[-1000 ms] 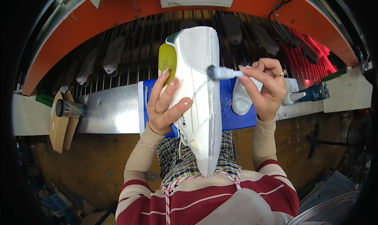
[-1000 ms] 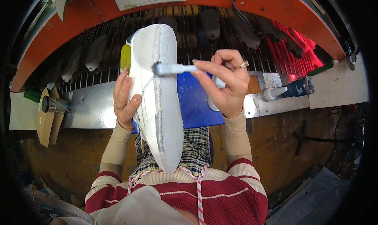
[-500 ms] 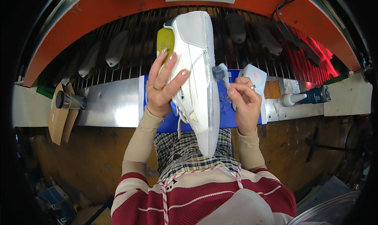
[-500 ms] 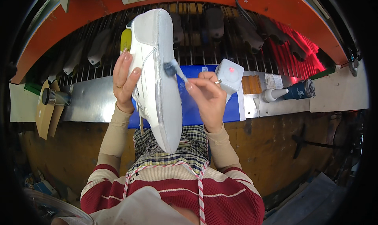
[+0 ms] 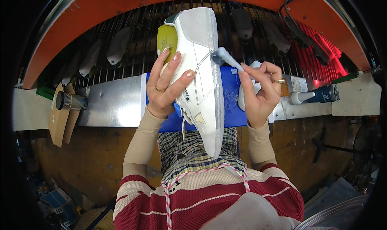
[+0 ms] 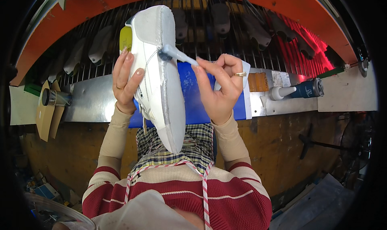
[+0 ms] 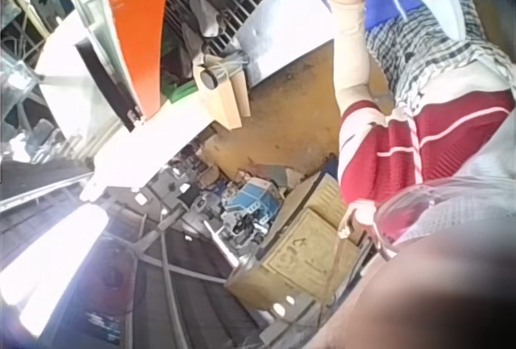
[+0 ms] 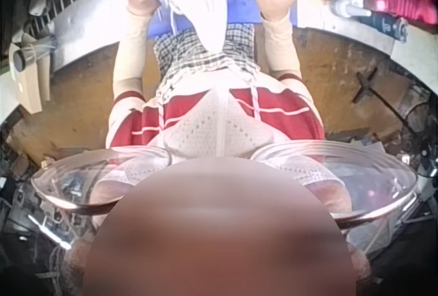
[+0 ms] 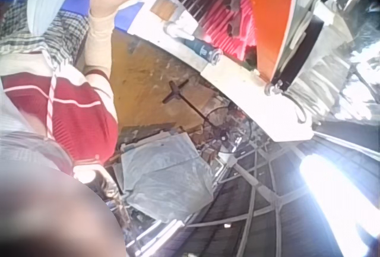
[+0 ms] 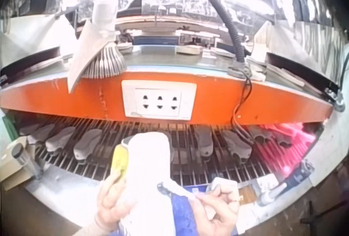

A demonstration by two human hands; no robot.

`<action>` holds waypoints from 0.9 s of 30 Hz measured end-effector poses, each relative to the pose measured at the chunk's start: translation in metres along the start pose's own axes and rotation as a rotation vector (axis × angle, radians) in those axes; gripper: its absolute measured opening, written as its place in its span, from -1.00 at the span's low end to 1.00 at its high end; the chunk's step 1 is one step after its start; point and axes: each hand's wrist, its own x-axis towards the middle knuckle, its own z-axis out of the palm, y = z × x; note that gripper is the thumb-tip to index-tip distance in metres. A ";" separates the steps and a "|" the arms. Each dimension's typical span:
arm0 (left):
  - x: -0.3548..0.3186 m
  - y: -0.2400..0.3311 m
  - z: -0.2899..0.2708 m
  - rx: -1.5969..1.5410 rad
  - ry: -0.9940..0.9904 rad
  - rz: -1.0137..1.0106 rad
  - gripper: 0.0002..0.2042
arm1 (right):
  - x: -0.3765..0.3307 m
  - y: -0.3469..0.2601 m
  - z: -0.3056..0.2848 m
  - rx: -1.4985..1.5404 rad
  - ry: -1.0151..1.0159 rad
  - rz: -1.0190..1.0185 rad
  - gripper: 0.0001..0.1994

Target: The person repeatedly brushes a white sneaker with a small brush, dipping it into a white paste on a blue mat. They rotate the shoe to clean different sides and the sole, then place it on a drying rack and pick up another shoe to continue brushing.

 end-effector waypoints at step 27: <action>0.007 0.000 0.009 -0.005 0.095 -0.019 -0.48 | 0.002 0.003 -0.032 0.526 -0.282 0.342 -0.78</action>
